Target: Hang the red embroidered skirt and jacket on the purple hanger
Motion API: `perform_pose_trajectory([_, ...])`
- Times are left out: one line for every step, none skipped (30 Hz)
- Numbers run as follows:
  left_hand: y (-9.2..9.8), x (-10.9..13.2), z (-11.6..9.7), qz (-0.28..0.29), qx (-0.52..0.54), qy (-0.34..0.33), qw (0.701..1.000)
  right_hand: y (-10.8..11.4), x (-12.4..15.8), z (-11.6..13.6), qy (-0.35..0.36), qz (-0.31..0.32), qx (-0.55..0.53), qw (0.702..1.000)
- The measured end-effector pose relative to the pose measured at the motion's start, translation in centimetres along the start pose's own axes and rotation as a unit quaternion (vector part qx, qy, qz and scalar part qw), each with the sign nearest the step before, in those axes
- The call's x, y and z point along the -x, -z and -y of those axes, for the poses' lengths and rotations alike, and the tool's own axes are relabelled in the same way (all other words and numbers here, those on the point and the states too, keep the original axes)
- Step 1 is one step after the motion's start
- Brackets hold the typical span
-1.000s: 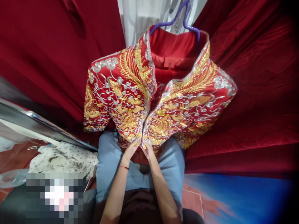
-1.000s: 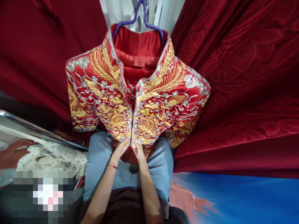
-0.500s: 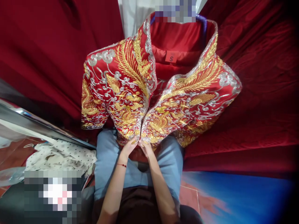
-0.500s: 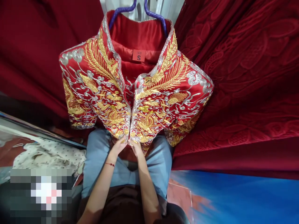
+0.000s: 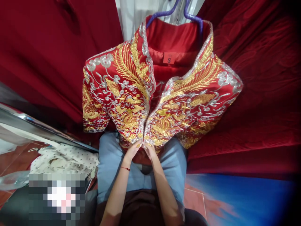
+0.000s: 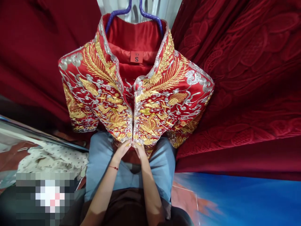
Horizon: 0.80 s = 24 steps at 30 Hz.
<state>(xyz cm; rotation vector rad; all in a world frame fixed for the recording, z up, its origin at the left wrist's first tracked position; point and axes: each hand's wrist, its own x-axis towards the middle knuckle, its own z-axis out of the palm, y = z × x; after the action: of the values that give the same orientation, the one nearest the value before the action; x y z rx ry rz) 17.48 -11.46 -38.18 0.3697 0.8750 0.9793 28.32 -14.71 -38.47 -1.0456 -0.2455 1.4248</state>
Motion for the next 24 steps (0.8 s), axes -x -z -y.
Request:
perform_pose_trajectory([-0.2, 0.2, 0.1, 0.005, -0.004, -0.01, 1.0, 0.1, 0.0, 0.1, 0.003, -0.003, 0.0, 1.0])
perform_pose_trajectory([-0.5, 0.3, 0.3, 0.005, -0.009, -0.019, 1.0, 0.2, -0.1, 0.2, 0.007, -0.006, 0.0, 1.0])
perform_pose_trajectory([-0.6, 0.4, 0.5, 0.001, -0.013, -0.026, 1.0, 0.2, -0.1, 0.3, 0.011, -0.007, 0.001, 1.0])
perform_pose_trajectory([-0.8, 0.4, 0.7, -0.002, -0.015, -0.03, 0.999, 0.3, -0.1, 0.5, 0.015, -0.008, 0.001, 1.0])
perform_pose_trajectory([-0.9, 0.4, 0.9, -0.006, -0.018, -0.034, 0.999, 0.4, -0.2, 0.6, 0.02, -0.009, 0.002, 1.0])
perform_pose_trajectory([-0.9, 0.3, 1.1, -0.012, -0.02, -0.037, 0.999, 0.5, -0.2, 0.7, 0.024, -0.011, 0.004, 1.0])
perform_pose_trajectory([-0.9, 0.3, 1.3, -0.021, -0.022, -0.04, 0.999, 0.6, -0.2, 0.9, 0.029, -0.014, 0.005, 0.999])
perform_pose_trajectory([-0.8, 0.2, 1.4, -0.03, -0.024, -0.044, 0.998, 0.6, -0.2, 1.0, 0.033, -0.018, 0.005, 0.999])
perform_pose_trajectory([-0.7, 0.1, 1.6, -0.04, -0.027, -0.048, 0.998, 0.7, -0.2, 1.1, 0.037, -0.022, 0.005, 0.999])
perform_pose_trajectory([-0.6, 0.1, 1.8, -0.048, -0.031, -0.051, 0.997, 0.7, -0.2, 1.1, 0.039, -0.026, 0.004, 0.999])
perform_pose_trajectory([-0.5, 0.1, 1.9, -0.051, -0.035, -0.054, 0.997, 0.8, -0.2, 1.2, 0.041, -0.029, 0.002, 0.999])
perform_pose_trajectory([-0.4, 0.0, 2.1, -0.049, -0.037, -0.056, 0.997, 0.8, -0.2, 1.2, 0.042, -0.03, 0.0, 0.999])
perform_pose_trajectory([-0.3, 0.0, 2.2, -0.045, -0.039, -0.059, 0.996, 0.7, -0.2, 1.2, 0.044, -0.031, -0.003, 0.999])
perform_pose_trajectory([-0.2, 0.0, 2.3, -0.038, -0.041, -0.063, 0.996, 0.7, -0.2, 1.2, 0.046, -0.032, -0.006, 0.998])
perform_pose_trajectory([-0.1, -0.1, 2.4, -0.03, -0.043, -0.069, 0.996, 0.6, -0.3, 1.1, 0.049, -0.033, -0.009, 0.998])
perform_pose_trajectory([-0.1, -0.1, 2.5, -0.023, -0.046, -0.077, 0.996, 0.6, -0.4, 1.1, 0.053, -0.034, -0.013, 0.998])
perform_pose_trajectory([-0.1, -0.2, 2.5, -0.02, -0.055, -0.082, 0.995, 0.4, -0.4, 0.9, 0.058, -0.037, -0.016, 0.997])
perform_pose_trajectory([-0.1, -0.2, 2.6, -0.022, -0.068, -0.085, 0.994, 0.3, -0.5, 0.8, 0.065, -0.042, -0.02, 0.997])
perform_pose_trajectory([-0.1, -0.3, 2.6, -0.024, -0.082, -0.083, 0.993, 0.1, -0.6, 0.6, 0.072, -0.049, -0.022, 0.996])
perform_pose_trajectory([-0.1, -0.3, 2.6, -0.028, -0.097, -0.079, 0.992, -0.1, -0.6, 0.4, 0.08, -0.058, -0.023, 0.995])
perform_pose_trajectory([-0.1, -0.4, 2.6, -0.031, -0.109, -0.071, 0.991, -0.3, -0.7, 0.2, 0.088, -0.067, -0.023, 0.994])
perform_pose_trajectory([-0.1, -0.4, 2.6, -0.032, -0.118, -0.063, 0.991, -0.5, -0.7, 0.0, 0.094, -0.076, -0.02, 0.992])
perform_pose_trajectory([-0.1, -0.4, 2.6, -0.031, -0.122, -0.056, 0.99, -0.7, -0.7, -0.1, 0.1, -0.083, -0.016, 0.991])
perform_pose_trajectory([-0.1, -0.4, 2.5, -0.031, -0.123, -0.052, 0.991, -0.9, -0.7, -0.2, 0.105, -0.088, -0.008, 0.991])
